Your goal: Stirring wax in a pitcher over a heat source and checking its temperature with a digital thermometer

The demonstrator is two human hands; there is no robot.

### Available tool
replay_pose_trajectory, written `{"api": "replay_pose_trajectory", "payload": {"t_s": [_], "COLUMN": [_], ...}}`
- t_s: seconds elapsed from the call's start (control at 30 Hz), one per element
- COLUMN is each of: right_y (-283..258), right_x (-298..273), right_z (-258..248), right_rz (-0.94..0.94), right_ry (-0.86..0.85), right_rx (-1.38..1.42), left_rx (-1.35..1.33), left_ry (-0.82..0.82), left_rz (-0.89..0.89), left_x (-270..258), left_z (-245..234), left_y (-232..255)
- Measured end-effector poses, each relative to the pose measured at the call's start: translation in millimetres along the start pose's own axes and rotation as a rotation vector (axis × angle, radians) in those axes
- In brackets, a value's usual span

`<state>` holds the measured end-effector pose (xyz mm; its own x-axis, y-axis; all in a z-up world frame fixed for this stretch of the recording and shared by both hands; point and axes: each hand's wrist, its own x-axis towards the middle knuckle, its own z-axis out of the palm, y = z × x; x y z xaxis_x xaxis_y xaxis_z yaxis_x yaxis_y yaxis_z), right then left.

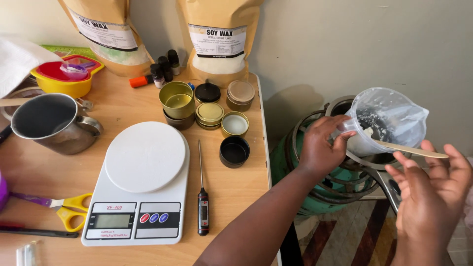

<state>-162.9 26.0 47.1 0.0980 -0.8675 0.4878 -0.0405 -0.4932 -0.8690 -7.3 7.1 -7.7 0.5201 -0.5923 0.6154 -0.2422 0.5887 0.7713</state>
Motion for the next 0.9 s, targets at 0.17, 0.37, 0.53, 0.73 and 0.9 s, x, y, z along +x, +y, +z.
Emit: {"api": "replay_pose_trajectory", "payload": {"t_s": [0.17,0.37,0.53,0.73,0.9], "right_y": [7,-13,-19,12,7], "right_x": [11,16,21,26,33], "right_z": [6,25,43,52,69], "right_rz": [0.033,0.073,0.093,-0.055,-0.138], "right_ry": [0.076,0.101,0.101,0.179,0.224], "right_rx": [0.001,-0.176,-0.262,-0.223,-0.262], "left_rx": [0.031,-0.001,-0.003,0.018,0.029], "left_ry": [-0.018,0.044,0.011,0.007,-0.026], "left_rz": [0.054,0.039,0.003,-0.008,-0.027], "left_x": [4,7,4,9,22], "left_z": [4,3,2,2,-3], "left_y": [-3,0,-4,-4,6]}}
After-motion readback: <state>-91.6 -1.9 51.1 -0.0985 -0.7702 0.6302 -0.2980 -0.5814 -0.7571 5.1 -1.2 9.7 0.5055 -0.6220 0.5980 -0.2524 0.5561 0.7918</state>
